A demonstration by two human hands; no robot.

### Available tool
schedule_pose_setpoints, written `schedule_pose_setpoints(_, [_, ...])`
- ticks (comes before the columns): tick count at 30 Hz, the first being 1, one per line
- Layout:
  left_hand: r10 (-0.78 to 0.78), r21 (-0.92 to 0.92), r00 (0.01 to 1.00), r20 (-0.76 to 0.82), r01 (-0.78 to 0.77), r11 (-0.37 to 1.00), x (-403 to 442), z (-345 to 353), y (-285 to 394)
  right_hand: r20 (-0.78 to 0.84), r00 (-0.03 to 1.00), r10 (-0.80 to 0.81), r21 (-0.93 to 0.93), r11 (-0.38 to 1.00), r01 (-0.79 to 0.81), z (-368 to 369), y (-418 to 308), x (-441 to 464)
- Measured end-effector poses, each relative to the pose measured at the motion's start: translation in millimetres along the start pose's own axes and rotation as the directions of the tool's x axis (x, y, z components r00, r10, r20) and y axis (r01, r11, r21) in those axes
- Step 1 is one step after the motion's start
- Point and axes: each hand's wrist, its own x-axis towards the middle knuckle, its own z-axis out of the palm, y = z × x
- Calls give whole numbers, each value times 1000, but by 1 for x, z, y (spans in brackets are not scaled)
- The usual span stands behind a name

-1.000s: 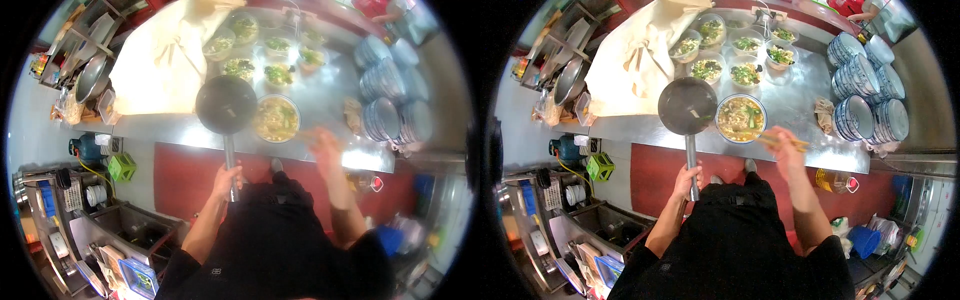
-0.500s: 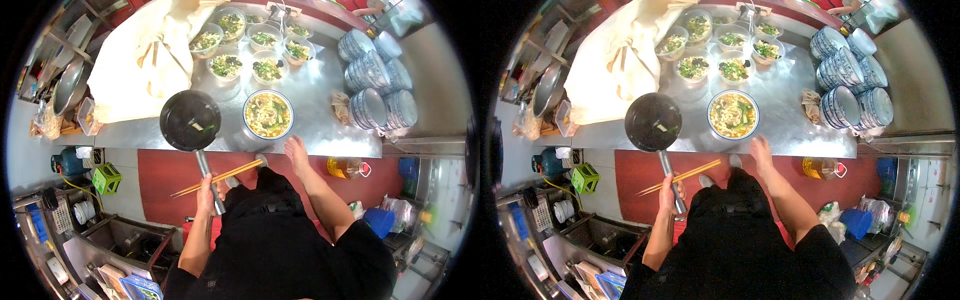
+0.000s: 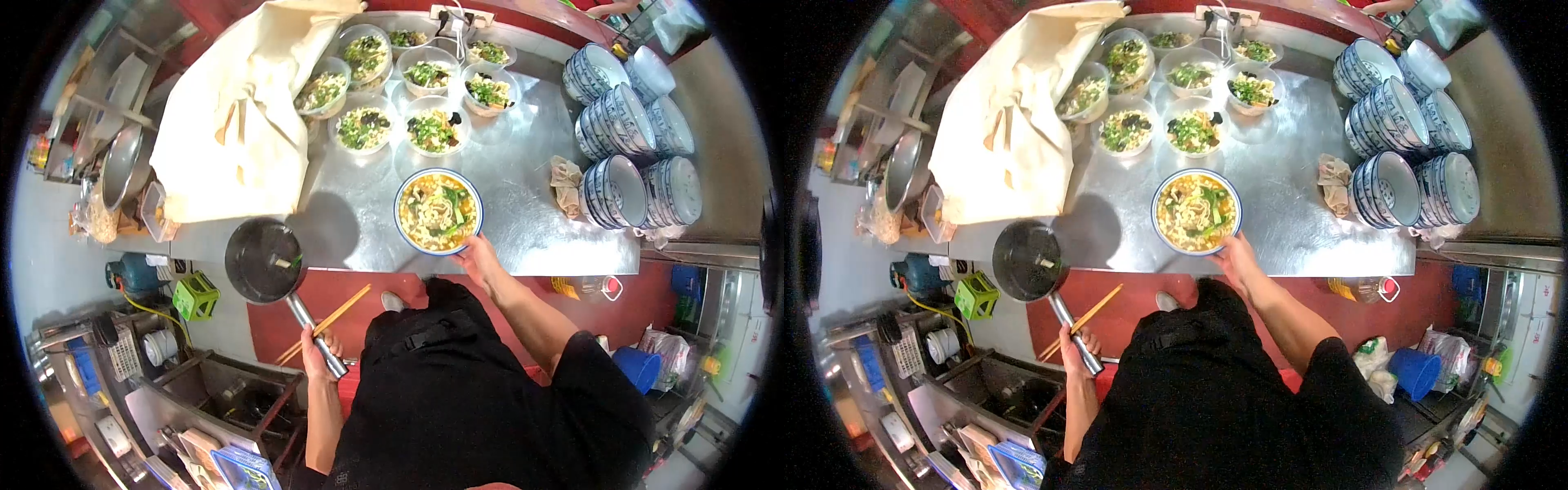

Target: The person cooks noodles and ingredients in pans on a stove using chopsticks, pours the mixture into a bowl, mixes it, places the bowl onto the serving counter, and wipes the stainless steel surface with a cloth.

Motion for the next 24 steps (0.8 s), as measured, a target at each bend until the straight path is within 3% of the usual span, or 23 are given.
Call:
schedule_pose_setpoints(4, [-28, -91, 996, 87, 36, 995, 14, 1, -2, 112, 992, 66, 4, 998, -67, -15, -42, -11])
schedule_pose_setpoints(6, [-13, -116, 1000, 2, 13, 993, 19, 12, -3, 125, 991, 43, 43, 998, -49, -10, -81, -17])
schedule_pose_setpoints(8, [-61, -172, 998, 27, 65, 983, 29, 9, -7, 89, 996, 11, 70, 997, -17, -10, -123, -9])
schedule_pose_setpoints(10, [-89, -138, 994, -68, 79, 987, 11, 53, 0, 61, 998, -2, 99, 995, -4, -14, -160, 3])
schedule_pose_setpoints(11, [-73, -160, 996, -44, 65, 985, 36, 18, -8, 54, 998, -32, 110, 994, 26, -15, -183, 12])
schedule_pose_setpoints(15, [-59, -101, 993, -104, 49, 994, 42, 30, -15, -14, 980, -200, 89, 976, 201, -10, -285, 77])
schedule_pose_setpoints(17, [43, -196, 935, -351, -118, 974, 40, 70, -14, -68, 950, -304, 91, 947, 310, -3, -336, 107])
schedule_pose_setpoints(18, [59, -193, 938, -341, -131, 972, 48, 73, -12, -81, 934, -349, 102, 929, 356, 1, -362, 123])
schedule_pose_setpoints(20, [-30, 29, 961, -274, 40, 999, 45, 52, -16, -67, 883, -465, 129, 873, 470, -4, -406, 171])
schedule_pose_setpoints(22, [-31, 26, 958, -285, 41, 999, 42, 39, -22, -19, 861, -509, 215, 839, 501, -8, -449, 215])
schedule_pose_setpoints(24, [-33, 20, 959, -281, 40, 999, 46, 50, -26, -121, 833, -540, 177, 814, 553, 6, -487, 240])
